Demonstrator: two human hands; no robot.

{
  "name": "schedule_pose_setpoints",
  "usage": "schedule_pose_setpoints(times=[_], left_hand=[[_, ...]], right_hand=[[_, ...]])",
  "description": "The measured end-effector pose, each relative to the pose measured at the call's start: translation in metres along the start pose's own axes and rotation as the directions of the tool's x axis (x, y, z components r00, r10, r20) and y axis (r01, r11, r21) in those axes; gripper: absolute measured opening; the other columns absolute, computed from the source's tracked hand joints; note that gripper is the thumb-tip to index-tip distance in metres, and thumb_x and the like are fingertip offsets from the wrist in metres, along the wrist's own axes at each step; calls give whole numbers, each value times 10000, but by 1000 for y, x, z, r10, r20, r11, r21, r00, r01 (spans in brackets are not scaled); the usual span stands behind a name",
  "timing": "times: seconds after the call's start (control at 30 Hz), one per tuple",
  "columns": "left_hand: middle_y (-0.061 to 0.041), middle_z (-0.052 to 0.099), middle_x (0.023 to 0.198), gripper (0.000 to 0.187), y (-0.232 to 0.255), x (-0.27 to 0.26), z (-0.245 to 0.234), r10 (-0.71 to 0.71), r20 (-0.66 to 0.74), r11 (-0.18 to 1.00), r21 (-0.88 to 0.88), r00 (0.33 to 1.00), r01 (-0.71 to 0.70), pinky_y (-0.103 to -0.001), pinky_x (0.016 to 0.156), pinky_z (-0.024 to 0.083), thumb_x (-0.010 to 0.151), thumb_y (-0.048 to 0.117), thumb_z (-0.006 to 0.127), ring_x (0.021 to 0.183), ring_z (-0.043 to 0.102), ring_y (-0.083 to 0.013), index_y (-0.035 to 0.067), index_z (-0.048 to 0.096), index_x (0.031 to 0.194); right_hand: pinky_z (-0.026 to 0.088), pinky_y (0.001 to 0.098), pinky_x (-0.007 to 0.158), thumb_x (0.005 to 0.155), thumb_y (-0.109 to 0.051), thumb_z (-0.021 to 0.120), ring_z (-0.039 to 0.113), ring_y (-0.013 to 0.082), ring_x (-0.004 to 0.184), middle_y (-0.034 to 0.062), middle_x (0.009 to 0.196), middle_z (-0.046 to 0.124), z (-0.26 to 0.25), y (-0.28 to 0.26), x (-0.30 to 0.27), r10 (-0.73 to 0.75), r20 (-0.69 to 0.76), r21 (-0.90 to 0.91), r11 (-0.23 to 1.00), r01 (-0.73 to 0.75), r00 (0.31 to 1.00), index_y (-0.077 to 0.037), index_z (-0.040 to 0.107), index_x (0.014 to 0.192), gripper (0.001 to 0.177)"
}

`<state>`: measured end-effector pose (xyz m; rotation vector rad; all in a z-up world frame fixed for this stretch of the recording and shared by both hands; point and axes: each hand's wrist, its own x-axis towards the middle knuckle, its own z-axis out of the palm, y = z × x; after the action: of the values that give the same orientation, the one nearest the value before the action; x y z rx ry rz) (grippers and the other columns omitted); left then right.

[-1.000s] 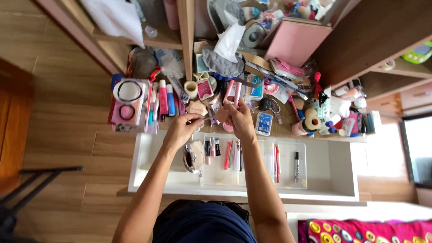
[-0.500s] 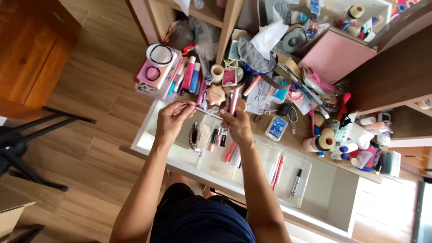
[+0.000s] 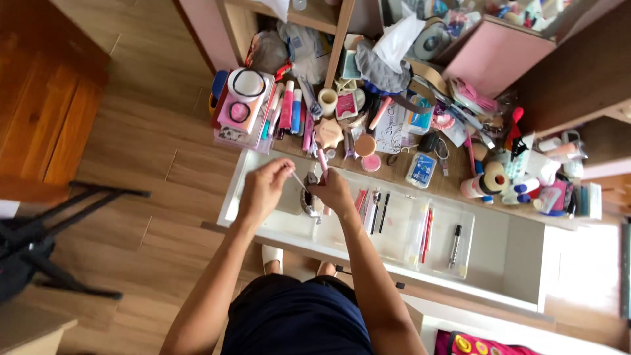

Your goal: Organizing various cosmetic items and makeup into a drawer and onto a shelf.

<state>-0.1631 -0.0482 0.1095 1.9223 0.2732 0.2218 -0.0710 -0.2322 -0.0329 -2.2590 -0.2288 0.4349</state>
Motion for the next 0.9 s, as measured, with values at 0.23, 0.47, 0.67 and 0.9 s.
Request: schedule_pose_setpoints(times=[0.23,0.47,0.67,0.9], left_hand=[[-105,777,967,153,-60,3,40,139,138,985,79,981,-151,-324,638,591,969,123,687,734,740,-192,80,743,1104],[-199,677,1195,190,-74,11,65,381,184,818,390,906,-423,-469,907,519,803,131,768,1105,621,-378,121,795,991],[-215,651,1259,252,-116,25,98,136,394,897,340,909,-282,-444,950,529,884,89,679,1112,646,-379,61,745,1125],[-228,699,1118,261,-56,30,129,376,232,851,296,897,-433,-462,851,551,926,144,703,987,679,-396,0,681,1142]], right_hand=[[540,393,606,711,-237,802,678,230,638,125,694,672,-1,-7,-5,101,-87,129,988,-89,991,-32,595,814,309],[497,337,549,748,-193,818,596,147,601,49,670,631,-7,-1,-17,198,-168,294,945,-143,966,-46,579,791,284],[405,276,492,959,-290,702,484,78,575,-29,670,536,-30,-11,-40,213,-103,610,785,-107,972,-41,583,916,280],[460,241,537,1040,-298,498,558,72,610,-19,780,607,-59,-4,-65,194,-76,788,613,-60,978,-84,605,1198,287]])
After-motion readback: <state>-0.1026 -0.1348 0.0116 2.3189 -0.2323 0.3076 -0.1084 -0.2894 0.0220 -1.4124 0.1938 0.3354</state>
